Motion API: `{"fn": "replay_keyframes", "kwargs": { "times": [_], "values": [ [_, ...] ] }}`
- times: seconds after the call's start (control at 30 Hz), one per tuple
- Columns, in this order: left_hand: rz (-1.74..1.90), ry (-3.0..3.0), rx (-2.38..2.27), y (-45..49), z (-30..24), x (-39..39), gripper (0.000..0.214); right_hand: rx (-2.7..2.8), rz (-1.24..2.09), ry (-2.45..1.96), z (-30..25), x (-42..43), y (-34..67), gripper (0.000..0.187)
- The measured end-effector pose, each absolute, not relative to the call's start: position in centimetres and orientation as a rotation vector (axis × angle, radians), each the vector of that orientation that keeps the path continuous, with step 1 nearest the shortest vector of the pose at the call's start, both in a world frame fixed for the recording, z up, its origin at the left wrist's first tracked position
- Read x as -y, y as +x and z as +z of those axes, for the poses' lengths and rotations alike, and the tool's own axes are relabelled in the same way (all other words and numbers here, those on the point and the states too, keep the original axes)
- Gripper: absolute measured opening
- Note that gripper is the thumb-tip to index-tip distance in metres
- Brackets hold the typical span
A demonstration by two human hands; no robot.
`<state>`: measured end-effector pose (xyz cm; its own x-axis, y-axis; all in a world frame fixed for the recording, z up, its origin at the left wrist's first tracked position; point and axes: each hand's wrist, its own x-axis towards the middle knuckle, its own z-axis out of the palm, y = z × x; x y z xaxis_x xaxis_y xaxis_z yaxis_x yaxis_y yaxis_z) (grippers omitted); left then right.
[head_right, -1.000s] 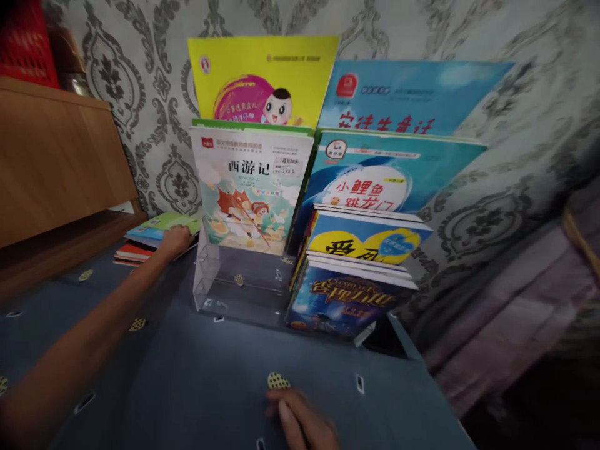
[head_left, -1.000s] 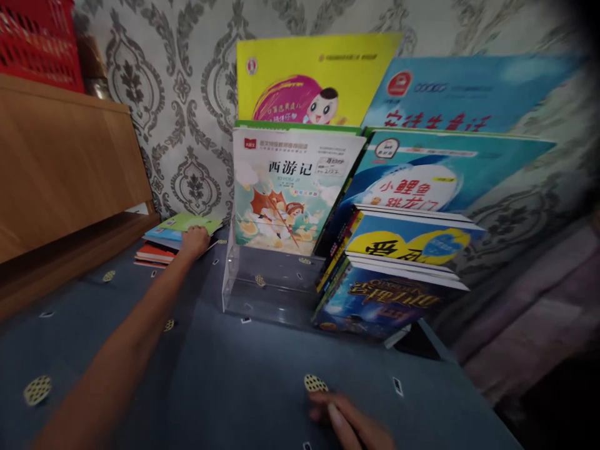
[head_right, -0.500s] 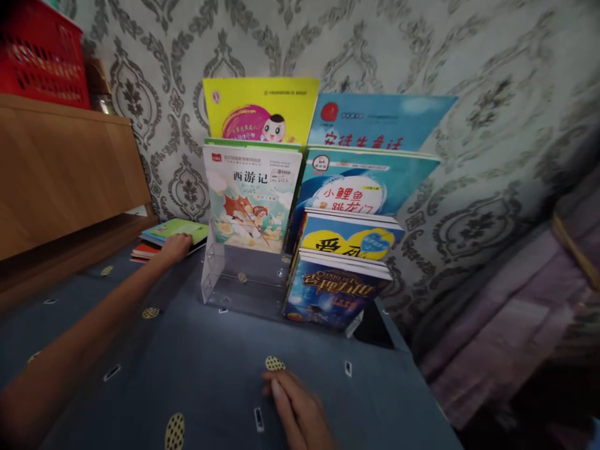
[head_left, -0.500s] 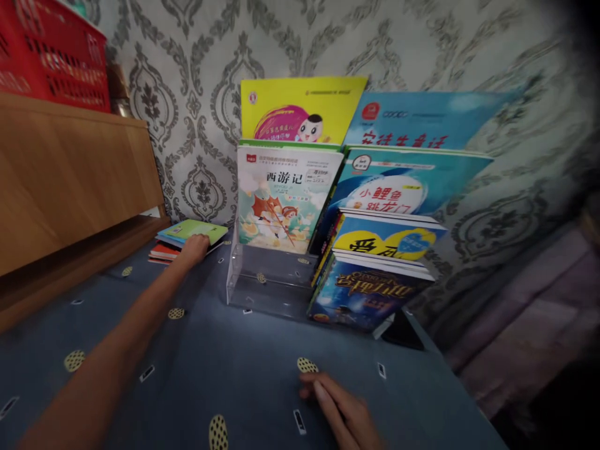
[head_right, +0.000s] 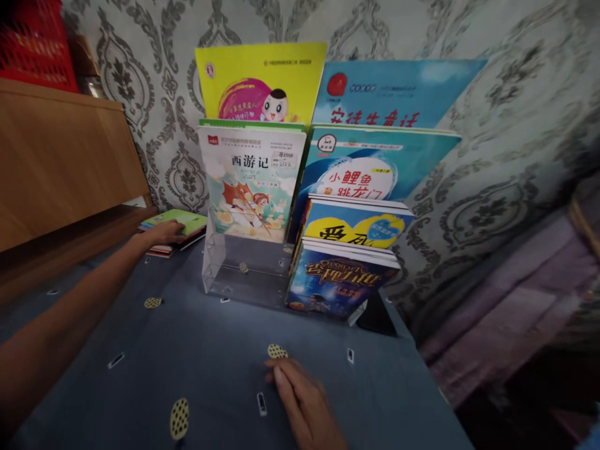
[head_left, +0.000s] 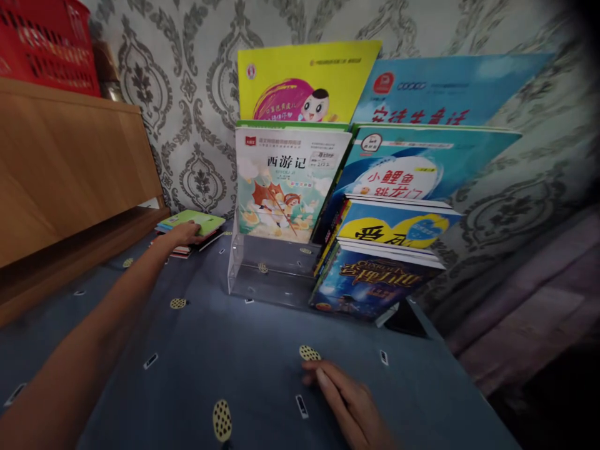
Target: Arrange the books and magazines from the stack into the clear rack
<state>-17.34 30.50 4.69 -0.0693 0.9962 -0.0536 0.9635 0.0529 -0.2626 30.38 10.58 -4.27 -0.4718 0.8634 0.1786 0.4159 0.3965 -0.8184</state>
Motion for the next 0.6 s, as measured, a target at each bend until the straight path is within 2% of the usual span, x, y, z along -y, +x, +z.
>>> {"fn": "replay_keyframes", "kwargs": {
  "times": [0.13, 0.37, 0.6],
  "values": [
    [0.449, -2.051, 2.224, -16.7, 4.6, -31.7, 0.053, 2.042, 0.898, -1.11, -4.3, -10.4, 30.5, 0.045],
    [0.571, -2.029, 2.333, -14.6, 4.8, -33.3, 0.041, 2.06, 0.892, -1.156, -5.3, -10.4, 31.1, 0.043],
    [0.414, -2.011, 2.332, -13.3, 3.9, -32.7, 0.039, 2.034, 0.915, -1.126, -4.5, -10.5, 30.4, 0.051]
  ]
}}
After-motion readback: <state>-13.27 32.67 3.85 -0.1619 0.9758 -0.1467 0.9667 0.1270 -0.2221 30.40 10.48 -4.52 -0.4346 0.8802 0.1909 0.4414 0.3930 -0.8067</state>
